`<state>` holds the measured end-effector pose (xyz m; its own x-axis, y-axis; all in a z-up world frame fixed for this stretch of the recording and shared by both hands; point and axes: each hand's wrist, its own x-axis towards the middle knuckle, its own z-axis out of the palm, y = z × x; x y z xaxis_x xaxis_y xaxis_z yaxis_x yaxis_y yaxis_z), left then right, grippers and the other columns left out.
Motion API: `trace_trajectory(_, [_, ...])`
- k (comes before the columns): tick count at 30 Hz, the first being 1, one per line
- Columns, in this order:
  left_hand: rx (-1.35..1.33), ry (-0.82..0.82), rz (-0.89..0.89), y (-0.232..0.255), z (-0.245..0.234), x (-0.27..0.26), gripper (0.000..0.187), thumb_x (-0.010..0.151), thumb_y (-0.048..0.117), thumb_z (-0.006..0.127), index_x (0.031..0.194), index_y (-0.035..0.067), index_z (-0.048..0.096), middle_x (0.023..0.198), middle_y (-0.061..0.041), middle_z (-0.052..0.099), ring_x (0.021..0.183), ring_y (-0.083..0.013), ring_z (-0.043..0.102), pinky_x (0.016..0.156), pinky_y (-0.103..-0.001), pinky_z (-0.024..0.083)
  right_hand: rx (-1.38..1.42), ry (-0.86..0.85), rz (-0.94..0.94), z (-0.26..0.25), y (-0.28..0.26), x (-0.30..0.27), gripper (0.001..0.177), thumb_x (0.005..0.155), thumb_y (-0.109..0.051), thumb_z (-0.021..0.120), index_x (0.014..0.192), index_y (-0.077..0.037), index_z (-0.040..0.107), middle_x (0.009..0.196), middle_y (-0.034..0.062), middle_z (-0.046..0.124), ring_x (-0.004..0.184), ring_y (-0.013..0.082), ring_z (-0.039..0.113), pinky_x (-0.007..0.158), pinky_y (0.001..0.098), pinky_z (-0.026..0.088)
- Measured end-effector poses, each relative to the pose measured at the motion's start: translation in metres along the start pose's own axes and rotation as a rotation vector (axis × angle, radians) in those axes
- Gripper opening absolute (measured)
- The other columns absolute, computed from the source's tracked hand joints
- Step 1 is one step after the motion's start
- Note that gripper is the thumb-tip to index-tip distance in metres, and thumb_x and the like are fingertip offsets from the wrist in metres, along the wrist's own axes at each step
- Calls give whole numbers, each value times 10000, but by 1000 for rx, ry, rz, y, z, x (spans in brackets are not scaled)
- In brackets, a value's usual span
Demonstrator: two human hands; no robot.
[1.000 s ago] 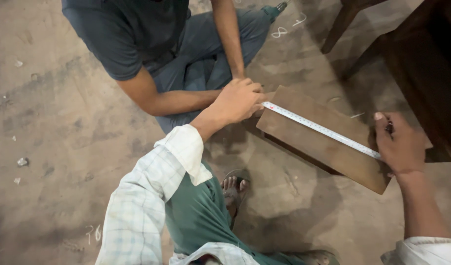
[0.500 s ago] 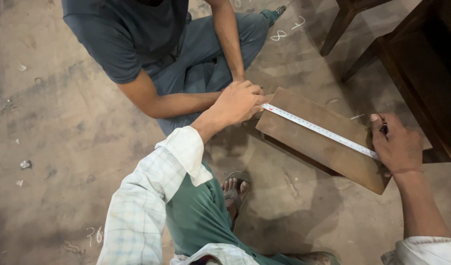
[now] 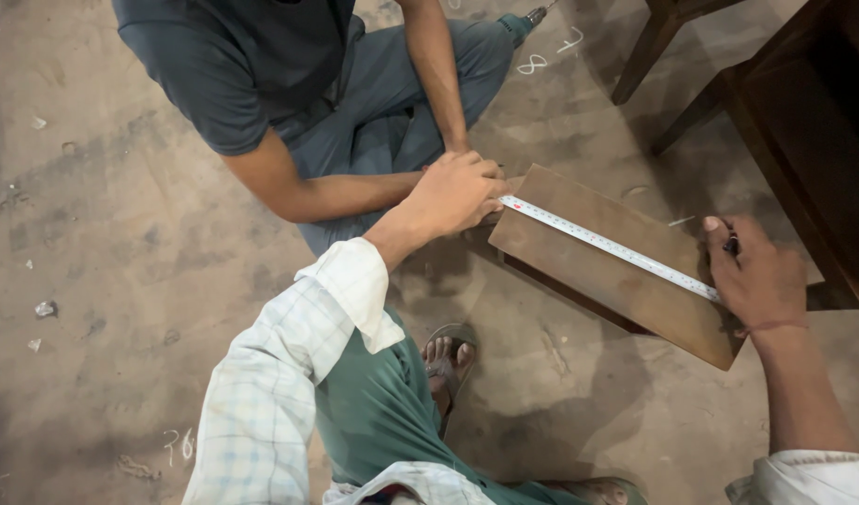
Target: The person sits on the workshop floor, opens a drawer of a wooden cabinet, then measures a wooden board with a tape measure and marks it with a pencil, repositioning the board to measure and mark additional edges. Another person sits nearby holding a power drill.
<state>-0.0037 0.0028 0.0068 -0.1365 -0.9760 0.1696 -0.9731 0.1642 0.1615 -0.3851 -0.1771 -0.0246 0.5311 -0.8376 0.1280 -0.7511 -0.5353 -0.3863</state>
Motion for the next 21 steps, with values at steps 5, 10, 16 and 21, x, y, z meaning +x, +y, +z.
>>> trace_trajectory(5, [15,5,3,-1,1,0,248,897,263,736,1129,180,773,1063,-26,678,1060,-256,621,920,-428,475,70,18,-33,-2,-3,-1,352,1166,-460,569,1156,-134,700,734,179,671,767,399,683,715,487,537])
trace_trajectory(10, [1,3,-4,1,-1,1,251,888,271,732,1120,185,774,1067,-22,685,1059,-256,627,912,-428,484,21,14,-24,2,4,0,352,1174,-455,596,1140,-128,719,696,186,658,732,391,677,720,486,530])
trace_trajectory(16, [28,16,22,1,-1,1,267,884,292,737,1127,187,777,1048,-26,684,1034,-262,628,867,-433,486,132,19,72,-1,1,1,368,1144,-469,611,1196,-125,731,728,188,640,706,375,662,688,466,523])
trace_trajectory(21, [97,47,76,1,-1,4,254,863,311,746,1092,207,781,1017,0,686,1010,-239,636,862,-417,491,182,110,-48,-7,3,3,362,1156,-447,612,1156,-98,708,873,174,684,769,364,676,703,455,523])
